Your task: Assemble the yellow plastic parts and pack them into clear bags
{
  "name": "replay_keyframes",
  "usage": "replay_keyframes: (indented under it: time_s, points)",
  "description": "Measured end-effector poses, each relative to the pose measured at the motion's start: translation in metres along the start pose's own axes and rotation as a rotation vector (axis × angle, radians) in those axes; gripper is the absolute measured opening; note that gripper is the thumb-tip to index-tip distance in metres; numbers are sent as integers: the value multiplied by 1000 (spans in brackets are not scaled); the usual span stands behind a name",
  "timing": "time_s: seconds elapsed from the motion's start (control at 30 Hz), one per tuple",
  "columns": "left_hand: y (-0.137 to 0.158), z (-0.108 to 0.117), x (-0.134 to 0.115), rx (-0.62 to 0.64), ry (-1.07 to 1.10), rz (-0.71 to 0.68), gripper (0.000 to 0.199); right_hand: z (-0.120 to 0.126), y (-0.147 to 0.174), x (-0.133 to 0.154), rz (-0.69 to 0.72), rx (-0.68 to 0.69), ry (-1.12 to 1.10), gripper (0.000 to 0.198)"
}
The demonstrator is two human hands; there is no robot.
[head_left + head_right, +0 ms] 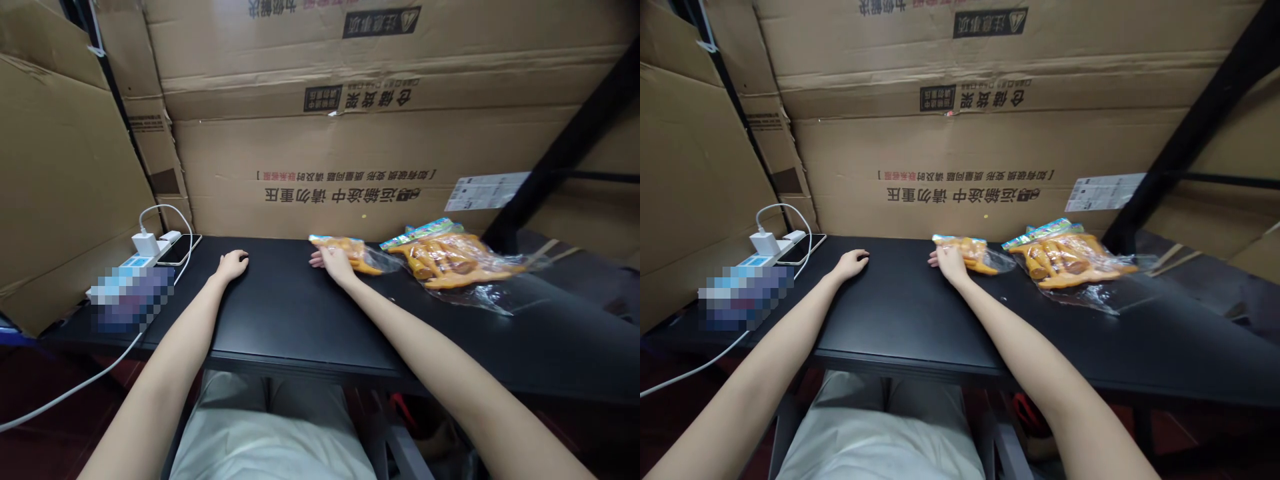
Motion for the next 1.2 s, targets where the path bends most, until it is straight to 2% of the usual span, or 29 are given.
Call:
replay_keyframes:
  time_s: [0.1,0.2,0.33,0.4,0.5,0.6,0.67,0.77,0.87,1.0,1.2]
  points:
    - [-1,1,0,-33,28,23,42,-19,18,8,-20,287,-37,32]
    - [-1,3,1,-99,33,41,52,-20,29,15,-51,505,-37,30]
    - [-1,4,1,-90,39,4,60,-5,26,15,-160,601,-70,33]
    - [0,3,-3,-28,38,-29,61,4,20,13,-234,586,-97,36]
    - [3,0,-15,134,14,-100,52,14,11,9,-312,499,-156,41]
    - [6,-6,-29,280,-9,-181,42,17,6,7,-359,346,-194,40]
    - [7,-9,-36,309,-11,-214,40,16,5,5,-375,227,-203,33]
    - [7,-10,-40,301,-11,-226,40,13,4,3,-366,86,-246,23]
    - [8,-9,-40,297,-12,-224,39,12,2,1,-332,51,-305,31]
    - [8,-8,-39,261,6,-213,43,15,1,-1,-310,74,-293,51]
    - [3,-10,-31,80,79,-205,68,11,7,2,-282,183,-287,33]
Point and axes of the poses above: each hand's wrist, its own y-axis away from the middle knuckle, its own z-axis out of the back of the hand, x = y × z, the point moved 2 cm from there along -y, towards the middle knuckle, and after that the axes turned 12 degrees about -z, right-handed, at the moved point
